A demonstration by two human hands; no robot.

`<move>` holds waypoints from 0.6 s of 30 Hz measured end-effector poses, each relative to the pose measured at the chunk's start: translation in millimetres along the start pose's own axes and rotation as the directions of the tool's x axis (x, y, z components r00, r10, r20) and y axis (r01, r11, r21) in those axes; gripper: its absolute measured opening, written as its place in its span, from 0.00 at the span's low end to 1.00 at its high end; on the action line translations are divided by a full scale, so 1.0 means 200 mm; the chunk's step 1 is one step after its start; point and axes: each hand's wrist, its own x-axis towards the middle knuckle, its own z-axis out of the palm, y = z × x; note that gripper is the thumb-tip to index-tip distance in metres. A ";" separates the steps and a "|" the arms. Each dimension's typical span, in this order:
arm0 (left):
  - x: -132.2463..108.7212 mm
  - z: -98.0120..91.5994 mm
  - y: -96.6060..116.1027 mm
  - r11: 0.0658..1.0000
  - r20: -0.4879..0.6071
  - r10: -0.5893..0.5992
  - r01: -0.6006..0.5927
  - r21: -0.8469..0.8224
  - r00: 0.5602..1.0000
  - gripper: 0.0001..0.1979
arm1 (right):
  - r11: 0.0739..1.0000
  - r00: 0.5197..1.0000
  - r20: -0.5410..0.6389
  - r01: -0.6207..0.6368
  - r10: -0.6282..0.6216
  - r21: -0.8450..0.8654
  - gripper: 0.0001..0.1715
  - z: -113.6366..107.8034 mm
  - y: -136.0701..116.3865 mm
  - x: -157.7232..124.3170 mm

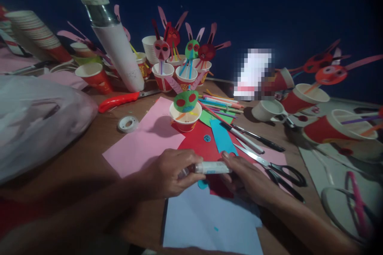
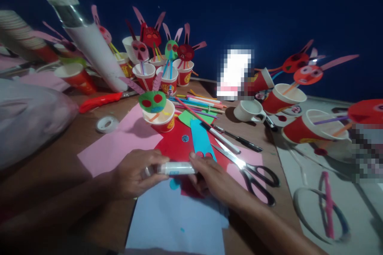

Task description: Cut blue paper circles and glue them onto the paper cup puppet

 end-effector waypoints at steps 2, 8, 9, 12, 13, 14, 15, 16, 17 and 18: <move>0.01 0.00 0.01 0.996 -0.013 -0.067 0.066 -0.067 0.998 0.07 | 0.995 0.994 -0.072 0.070 -0.076 -0.076 0.31 -0.02 0.00 -0.01; 0.07 -0.03 0.06 0.736 0.197 -0.499 0.532 -0.418 0.844 0.06 | 0.523 0.686 -0.114 0.425 -0.718 -0.739 0.16 -0.07 0.04 -0.01; 0.07 -0.02 0.06 0.747 0.203 -0.492 0.530 -0.401 0.847 0.06 | 0.536 0.690 -0.121 0.427 -0.714 -0.728 0.17 -0.06 0.04 -0.01; 0.04 -0.01 0.03 0.936 0.069 -0.280 0.288 -0.201 0.958 0.05 | 0.879 0.906 -0.175 0.302 -0.385 -0.368 0.27 -0.03 0.02 -0.01; 0.02 -0.01 0.02 0.983 0.018 -0.150 0.151 -0.108 0.988 0.06 | 0.967 0.970 -0.133 0.178 -0.204 -0.181 0.29 -0.02 0.01 -0.01; 0.01 -0.01 0.02 0.999 -0.017 -0.040 0.039 -0.035 0.999 0.07 | 0.998 0.996 -0.066 0.056 -0.058 -0.034 0.31 -0.01 0.01 -0.01; 0.01 0.00 0.01 1.000 -0.034 0.017 -0.017 -0.008 0.999 0.08 | 0.999 1.000 -0.025 -0.010 0.011 0.037 0.32 -0.01 0.00 -0.01; 0.01 0.00 0.02 1.000 -0.042 0.004 -0.005 -0.027 0.999 0.08 | 1.000 0.999 -0.045 0.005 -0.004 0.026 0.31 -0.01 0.00 -0.01; 0.02 0.00 0.02 0.993 -0.039 -0.076 0.072 -0.089 0.996 0.07 | 0.994 0.990 -0.107 0.089 -0.096 -0.062 0.30 -0.02 0.01 -0.02; 0.03 0.00 0.03 0.966 -0.019 -0.191 0.185 -0.181 0.981 0.06 | 0.955 0.953 -0.174 0.210 -0.248 -0.210 0.28 -0.03 0.01 -0.02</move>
